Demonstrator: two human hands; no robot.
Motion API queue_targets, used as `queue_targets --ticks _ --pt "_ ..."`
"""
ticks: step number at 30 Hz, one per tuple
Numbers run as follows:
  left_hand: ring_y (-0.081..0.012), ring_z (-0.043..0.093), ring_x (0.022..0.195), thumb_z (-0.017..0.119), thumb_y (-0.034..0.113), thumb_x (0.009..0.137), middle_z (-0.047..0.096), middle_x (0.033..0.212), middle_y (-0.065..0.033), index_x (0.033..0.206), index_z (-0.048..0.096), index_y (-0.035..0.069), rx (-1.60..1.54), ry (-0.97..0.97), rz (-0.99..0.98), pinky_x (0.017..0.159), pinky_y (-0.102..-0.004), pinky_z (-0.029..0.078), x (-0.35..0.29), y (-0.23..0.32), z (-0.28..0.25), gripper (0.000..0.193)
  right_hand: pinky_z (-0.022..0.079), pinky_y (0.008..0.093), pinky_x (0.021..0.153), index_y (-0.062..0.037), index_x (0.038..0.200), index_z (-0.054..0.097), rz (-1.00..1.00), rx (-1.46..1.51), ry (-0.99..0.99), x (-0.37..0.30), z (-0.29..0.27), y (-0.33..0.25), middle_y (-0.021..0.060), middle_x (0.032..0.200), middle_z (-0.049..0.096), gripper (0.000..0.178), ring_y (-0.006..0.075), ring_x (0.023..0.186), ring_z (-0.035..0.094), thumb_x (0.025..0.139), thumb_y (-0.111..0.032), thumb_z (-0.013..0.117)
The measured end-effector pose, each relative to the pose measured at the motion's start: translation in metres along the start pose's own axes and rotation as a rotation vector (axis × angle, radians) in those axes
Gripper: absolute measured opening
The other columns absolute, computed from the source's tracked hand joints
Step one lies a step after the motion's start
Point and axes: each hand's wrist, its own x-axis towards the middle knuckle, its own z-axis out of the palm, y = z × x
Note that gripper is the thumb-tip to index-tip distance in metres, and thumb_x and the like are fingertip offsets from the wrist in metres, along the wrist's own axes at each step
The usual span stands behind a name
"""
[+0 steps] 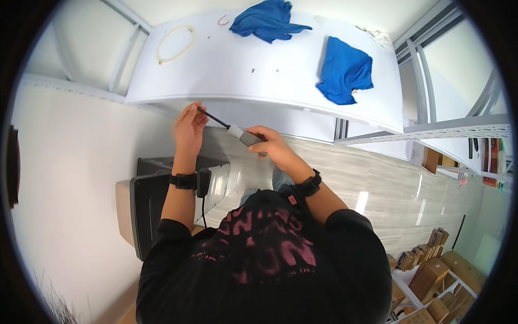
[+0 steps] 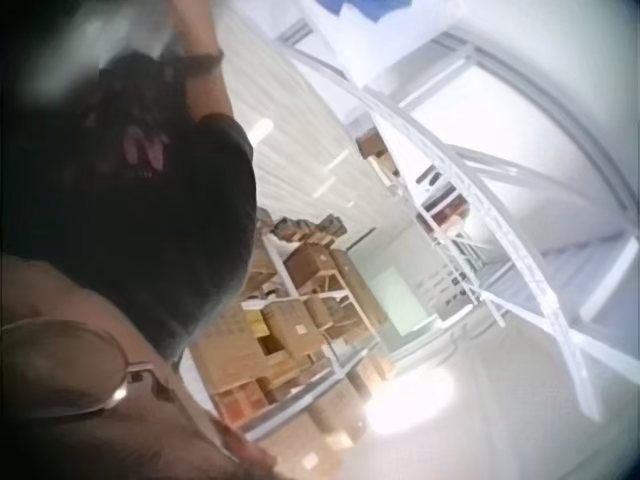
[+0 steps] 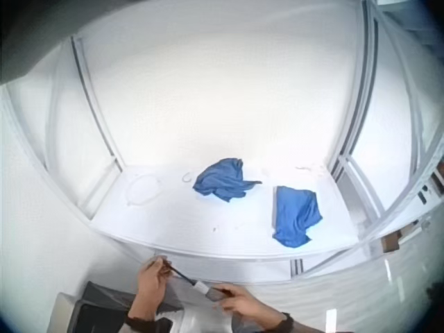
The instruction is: The person uses a screwdriver to remove screws from the back panel of a black electronic device. They then remove the back panel and place it on a nearby shelf. The person continues to remove additional screws from the device's chassis.
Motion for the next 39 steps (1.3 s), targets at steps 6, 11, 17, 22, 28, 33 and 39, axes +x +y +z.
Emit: queue_targets --ticks 6,11,17,22,28,33,39 --pt "-0.0132 0.056 0.076 0.055 0.017 0.092 0.061 0.085 -0.0044 0.100 0.061 0.002 -0.058 -0.001 -0.178 0.071 -0.0268 0.047 0.065 -0.034 0.078 0.018 0.038 0.0244 0.055 -0.0012 0.109 0.056 0.010 0.142 0.162 -0.005 -0.074 -0.018 0.0037 0.090 0.054 0.036 0.0110 0.069 0.047 0.073 -0.001 0.059" --pt "-0.0099 0.055 0.075 0.061 0.013 0.087 0.062 0.084 -0.0026 0.096 0.067 0.002 0.479 0.073 0.047 0.069 -0.0227 0.046 0.102 -0.051 0.099 0.016 0.038 0.0241 0.054 -0.0015 0.108 0.056 0.027 0.175 0.220 -0.008 -0.119 -0.028 0.0034 0.090 0.054 0.035 0.0104 0.071 0.048 0.073 -0.002 0.058" --pt "-0.0175 0.059 0.075 0.065 0.005 0.078 0.066 0.086 -0.0080 0.090 0.069 0.005 1.055 -0.068 0.471 0.069 -0.0292 0.049 0.103 -0.082 0.118 0.013 0.038 0.0241 0.054 -0.0015 0.109 0.056 0.053 0.195 0.202 0.002 -0.138 -0.032 0.0033 0.090 0.053 0.037 0.0103 0.072 0.048 0.072 -0.002 0.058" --pt "-0.0220 0.056 0.078 0.065 0.003 0.075 0.062 0.080 -0.0077 0.086 0.068 0.004 1.214 -0.121 0.602 0.068 -0.0319 0.047 0.109 -0.089 0.132 0.011 0.039 0.0242 0.055 -0.0014 0.112 0.055 0.060 0.197 0.224 0.000 -0.142 -0.035 0.0036 0.090 0.054 0.039 0.0107 0.072 0.049 0.073 -0.005 0.058" --pt "-0.0223 0.057 0.081 0.066 0.006 0.076 0.061 0.085 -0.0081 0.088 0.068 0.004 1.199 -0.117 0.612 0.070 -0.0309 0.047 0.108 -0.091 0.129 0.013 0.040 0.0247 0.055 0.0007 0.115 0.053 0.056 0.256 0.229 -0.006 -0.146 -0.030 0.0049 0.090 0.053 0.042 0.0115 0.072 0.051 0.075 -0.005 0.058" --pt "-0.0232 0.057 0.085 0.067 0.004 0.075 0.061 0.088 -0.0092 0.092 0.068 0.004 1.179 -0.120 0.611 0.074 -0.0315 0.047 0.105 -0.092 0.124 0.018 0.042 0.0244 0.055 0.0013 0.115 0.051 0.060 0.276 0.204 0.000 -0.149 -0.021 0.0052 0.092 0.053 0.041 0.0115 0.074 0.052 0.076 -0.004 0.057" --pt "-0.0233 0.059 0.088 0.067 0.001 0.074 0.062 0.093 -0.0099 0.096 0.067 0.005 1.164 -0.098 0.700 0.077 -0.0304 0.049 0.092 -0.088 0.117 0.023 0.041 0.0241 0.055 0.0018 0.114 0.054 0.087 0.241 0.199 0.006 -0.139 -0.021 0.0053 0.086 0.055 0.040 0.0120 0.072 0.053 0.074 -0.005 0.059"
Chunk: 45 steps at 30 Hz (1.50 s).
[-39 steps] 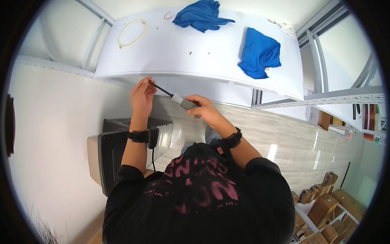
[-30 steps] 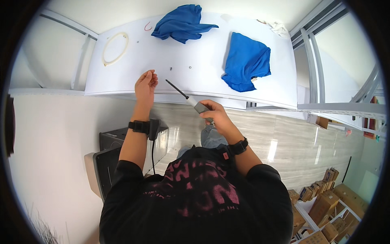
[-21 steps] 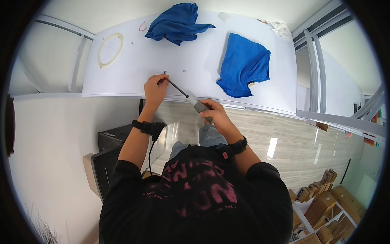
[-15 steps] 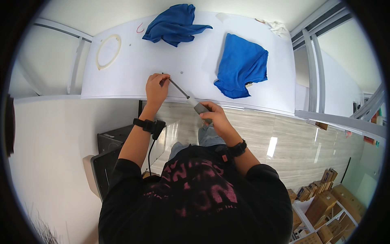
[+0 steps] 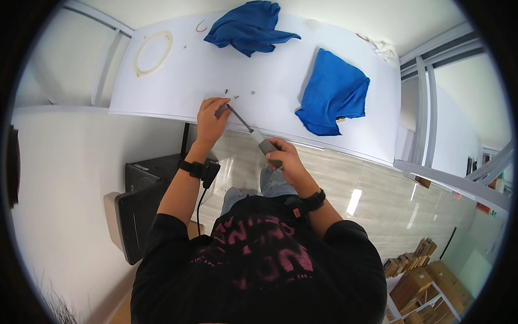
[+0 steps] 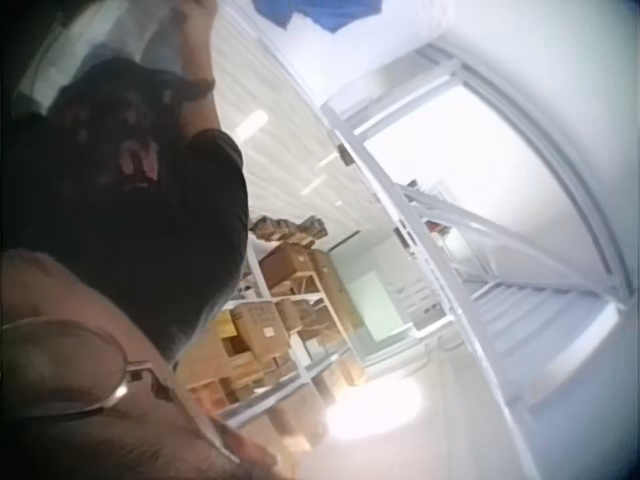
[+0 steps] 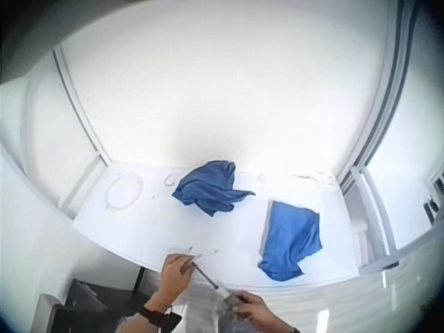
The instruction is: The person uses a screwdriver to remove screws from the back panel of a black electronic device. They then remove the back panel and place it on a nearby shelf. The person continues to remove additional screws from the device's chassis.
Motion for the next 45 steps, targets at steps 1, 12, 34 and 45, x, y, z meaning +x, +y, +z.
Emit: queue_targets --ticks 1,12,34,45 --pt "-0.0219 0.060 0.087 0.066 0.001 0.075 0.063 0.093 -0.0099 0.098 0.066 0.005 -0.029 0.003 -0.025 0.076 -0.0293 0.049 -0.006 -0.002 -0.005 0.023 0.041 0.0240 0.055 0.0014 0.114 0.054 0.012 -0.014 -0.006 0.001 0.003 0.002 0.0053 0.087 0.055 0.040 0.0119 0.071 0.053 0.074 -0.005 0.059" --pt "-0.0110 0.059 0.073 0.054 0.014 0.093 0.063 0.084 -0.0046 0.112 0.057 0.000 -0.913 0.413 -0.745 0.068 -0.0250 0.051 -0.132 -0.030 -0.151 0.023 0.039 0.0213 0.053 -0.0020 0.114 0.057 0.156 -0.376 -0.392 0.035 0.118 0.045 0.0016 0.088 0.059 0.042 0.0087 0.072 0.054 0.072 -0.007 0.060" --pt "-0.0131 0.062 0.075 0.050 0.018 0.094 0.064 0.092 -0.0049 0.105 0.058 0.007 -1.307 0.951 -0.843 0.066 -0.0268 0.052 -0.466 -0.034 -0.364 0.017 0.040 0.0208 0.056 -0.0093 0.125 0.048 0.355 -0.583 -0.858 -0.132 0.326 0.257 0.0067 0.090 0.063 0.040 0.0067 0.067 0.051 0.086 -0.019 0.056" --pt "-0.0122 0.061 0.075 0.048 0.021 0.095 0.065 0.091 -0.0048 0.108 0.057 0.005 -1.240 0.947 -0.890 0.066 -0.0245 0.050 -0.520 -0.027 -0.397 0.022 0.040 0.0216 0.056 -0.0094 0.123 0.047 0.405 -0.576 -0.874 -0.171 0.352 0.310 0.0057 0.089 0.064 0.037 0.0064 0.070 0.051 0.088 -0.018 0.054"
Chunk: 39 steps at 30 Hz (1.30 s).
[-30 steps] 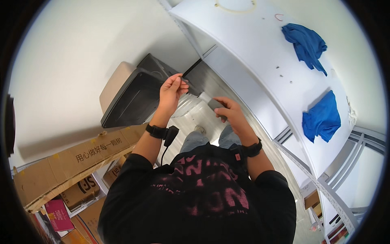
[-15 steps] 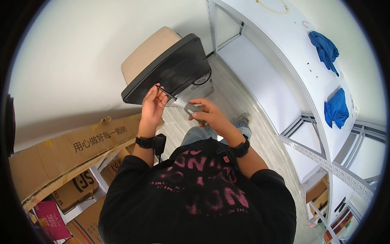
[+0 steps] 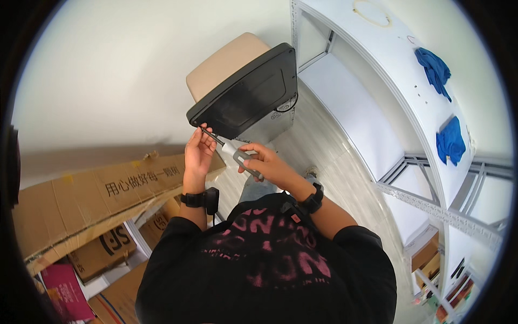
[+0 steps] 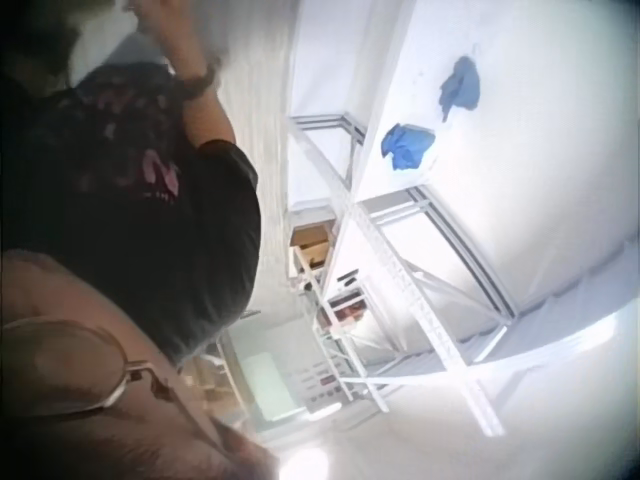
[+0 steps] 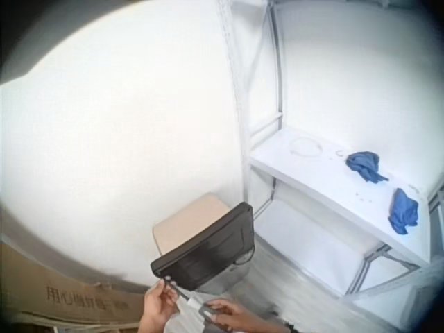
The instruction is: The person uses a screwdriver to remove screws from the back panel of a black electronic device. They then remove the back panel and place it on a nearby shelf. The person continues to remove additional screws from the device's chassis.
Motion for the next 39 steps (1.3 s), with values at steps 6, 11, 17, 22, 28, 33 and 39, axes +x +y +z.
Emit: queue_targets --ticks 6,11,17,22,28,33,39 --pt "-0.0111 0.063 0.076 0.051 0.020 0.094 0.067 0.093 -0.0069 0.110 0.058 0.005 0.089 -0.108 -0.071 0.066 -0.0231 0.050 0.010 0.019 -0.011 0.023 0.041 0.0203 0.052 -0.0062 0.125 0.046 -0.115 0.088 0.145 0.004 0.028 0.029 0.0102 0.089 0.064 0.038 0.0069 0.060 0.050 0.088 -0.012 0.050" --pt "-0.0101 0.062 0.075 0.053 0.021 0.093 0.067 0.093 -0.0063 0.109 0.059 0.005 0.072 -0.169 -0.107 0.065 -0.0227 0.049 0.016 0.022 -0.013 0.023 0.040 0.0204 0.050 -0.0055 0.125 0.046 -0.191 0.147 0.225 0.006 0.049 0.040 0.0108 0.088 0.064 0.037 0.0076 0.057 0.048 0.088 -0.012 0.049" --pt "-0.0095 0.061 0.071 0.053 0.021 0.093 0.066 0.091 -0.0058 0.107 0.059 0.004 0.077 -0.145 -0.115 0.063 -0.0228 0.049 0.021 0.023 -0.015 0.022 0.040 0.0206 0.049 -0.0037 0.125 0.046 -0.214 0.184 0.268 0.013 0.063 0.046 0.0115 0.087 0.063 0.037 0.0086 0.054 0.048 0.089 -0.013 0.048" --pt "-0.0093 0.060 0.071 0.053 0.021 0.093 0.066 0.091 -0.0061 0.107 0.058 0.004 0.072 -0.178 -0.108 0.062 -0.0230 0.048 0.023 0.025 -0.015 0.023 0.041 0.0214 0.048 -0.0009 0.124 0.045 -0.250 0.300 0.260 0.018 0.067 0.050 0.0147 0.087 0.063 0.037 0.0102 0.052 0.049 0.089 -0.013 0.048" --pt "-0.0102 0.057 0.071 0.050 0.023 0.095 0.064 0.090 -0.0039 0.105 0.057 0.005 0.099 -0.156 -0.105 0.062 -0.0231 0.046 0.024 0.023 -0.014 0.022 0.040 0.0217 0.049 -0.0017 0.122 0.047 -0.259 0.401 0.248 0.017 0.068 0.049 0.0127 0.086 0.063 0.034 0.0094 0.053 0.047 0.091 -0.015 0.048" --pt "-0.0099 0.059 0.069 0.051 0.021 0.094 0.065 0.090 -0.0060 0.104 0.058 0.005 0.076 -0.154 -0.097 0.060 -0.0229 0.048 0.024 0.024 -0.013 0.020 0.043 0.0229 0.049 -0.0017 0.123 0.045 -0.248 0.413 0.213 0.019 0.065 0.048 0.0160 0.091 0.062 0.036 0.0123 0.053 0.052 0.089 -0.012 0.049" --pt "-0.0111 0.061 0.068 0.055 0.017 0.092 0.065 0.089 -0.0076 0.102 0.058 0.004 0.040 -0.162 -0.088 0.058 -0.0232 0.051 0.022 0.022 -0.011 0.017 0.042 0.0205 0.056 -0.0101 0.123 0.048 -0.501 -0.477 0.513 0.020 0.074 0.044 0.0087 0.106 0.056 0.044 0.0096 0.067 0.054 0.081 -0.003 0.059"
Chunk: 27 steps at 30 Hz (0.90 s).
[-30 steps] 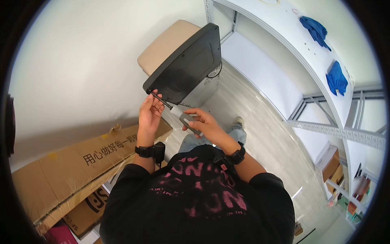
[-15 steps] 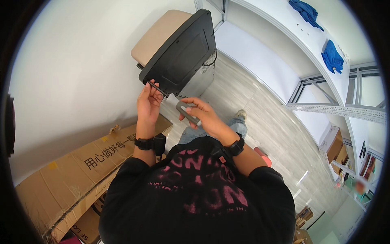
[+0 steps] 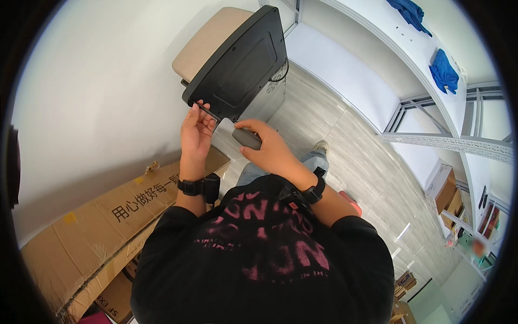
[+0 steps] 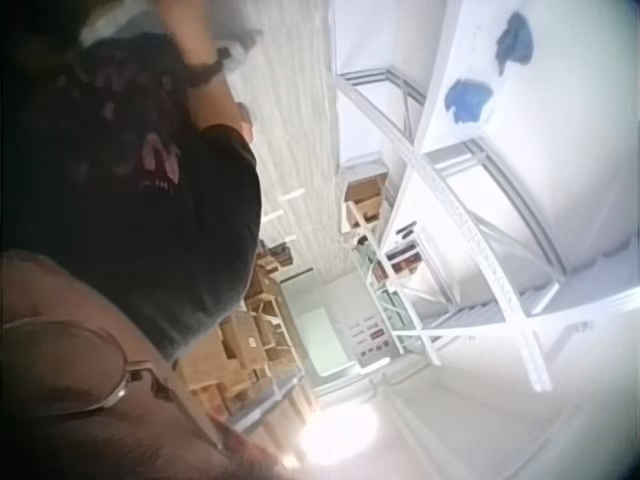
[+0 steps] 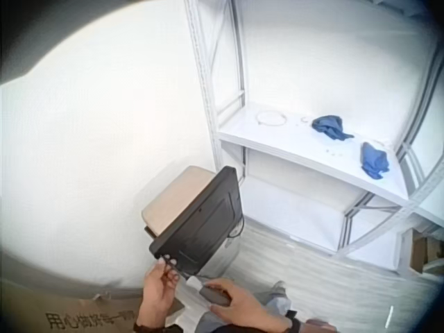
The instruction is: The person uses a screwdriver to remove screws from the back panel of a black electronic device. They then remove the back panel and place it on a nearby shelf. The person continues to remove additional screws from the device's chassis.
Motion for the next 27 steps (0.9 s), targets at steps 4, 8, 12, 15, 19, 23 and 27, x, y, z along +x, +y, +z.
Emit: queue_targets --ticks 4,8,12,15,19,23,27 --pt "-0.0119 0.062 0.068 0.059 0.015 0.090 0.065 0.087 -0.0083 0.099 0.058 0.004 -0.018 0.036 0.007 0.058 -0.0236 0.053 -0.001 -0.001 0.005 0.014 0.043 0.0214 0.055 -0.0092 0.124 0.048 -0.119 -0.214 0.005 -0.001 -0.004 -0.006 0.0089 0.108 0.054 0.048 0.0122 0.073 0.056 0.078 -0.003 0.062" --pt "-0.0136 0.062 0.072 0.058 0.016 0.090 0.064 0.088 -0.0074 0.099 0.058 0.003 0.014 0.055 0.024 0.063 -0.0249 0.054 0.004 -0.002 0.003 0.015 0.045 0.0230 0.051 -0.0071 0.125 0.046 0.380 0.571 -0.104 -0.001 -0.012 -0.005 0.0116 0.109 0.055 0.048 0.0156 0.074 0.059 0.080 -0.003 0.061" --pt "-0.0153 0.061 0.078 0.057 0.017 0.091 0.062 0.089 -0.0063 0.101 0.057 0.003 0.065 0.093 0.044 0.070 -0.0260 0.053 -0.001 -0.001 0.010 0.018 0.045 0.0232 0.049 -0.0072 0.126 0.044 0.539 0.955 -0.255 0.003 -0.019 0.002 0.0111 0.108 0.054 0.046 0.0127 0.074 0.058 0.083 -0.005 0.058" --pt "-0.0159 0.061 0.078 0.057 0.016 0.090 0.062 0.089 -0.0067 0.102 0.056 0.002 0.063 0.079 0.036 0.069 -0.0258 0.053 -0.003 0.002 0.014 0.018 0.045 0.0235 0.047 -0.0054 0.125 0.044 0.413 0.555 -0.156 0.004 -0.008 0.000 0.0087 0.100 0.053 0.044 0.0119 0.071 0.056 0.084 -0.007 0.058" --pt "-0.0159 0.061 0.078 0.058 0.016 0.090 0.062 0.089 -0.0063 0.104 0.056 0.002 0.096 0.103 0.036 0.068 -0.0251 0.053 -0.003 0.000 0.015 0.020 0.045 0.0234 0.048 -0.0042 0.124 0.044 0.171 0.117 -0.051 0.001 -0.003 0.004 0.0080 0.096 0.053 0.043 0.0117 0.070 0.055 0.084 -0.009 0.058" --pt "-0.0159 0.061 0.078 0.058 0.017 0.090 0.062 0.089 -0.0061 0.106 0.056 0.001 0.116 0.111 0.055 0.070 -0.0253 0.054 0.000 -0.002 0.013 0.022 0.045 0.0232 0.051 -0.0051 0.123 0.046 0.134 0.142 -0.019 0.004 0.000 0.019 0.0075 0.096 0.052 0.044 0.0109 0.072 0.054 0.082 -0.011 0.060" --pt "-0.0165 0.061 0.078 0.056 0.016 0.091 0.062 0.088 -0.0064 0.106 0.056 0.001 0.120 0.113 0.057 0.072 -0.0273 0.054 -0.001 0.000 0.011 0.021 0.046 0.0227 0.052 -0.0056 0.122 0.047 0.466 0.538 -0.157 0.008 -0.011 0.005 0.0071 0.097 0.050 0.043 0.0105 0.073 0.052 0.081 -0.012 0.060"
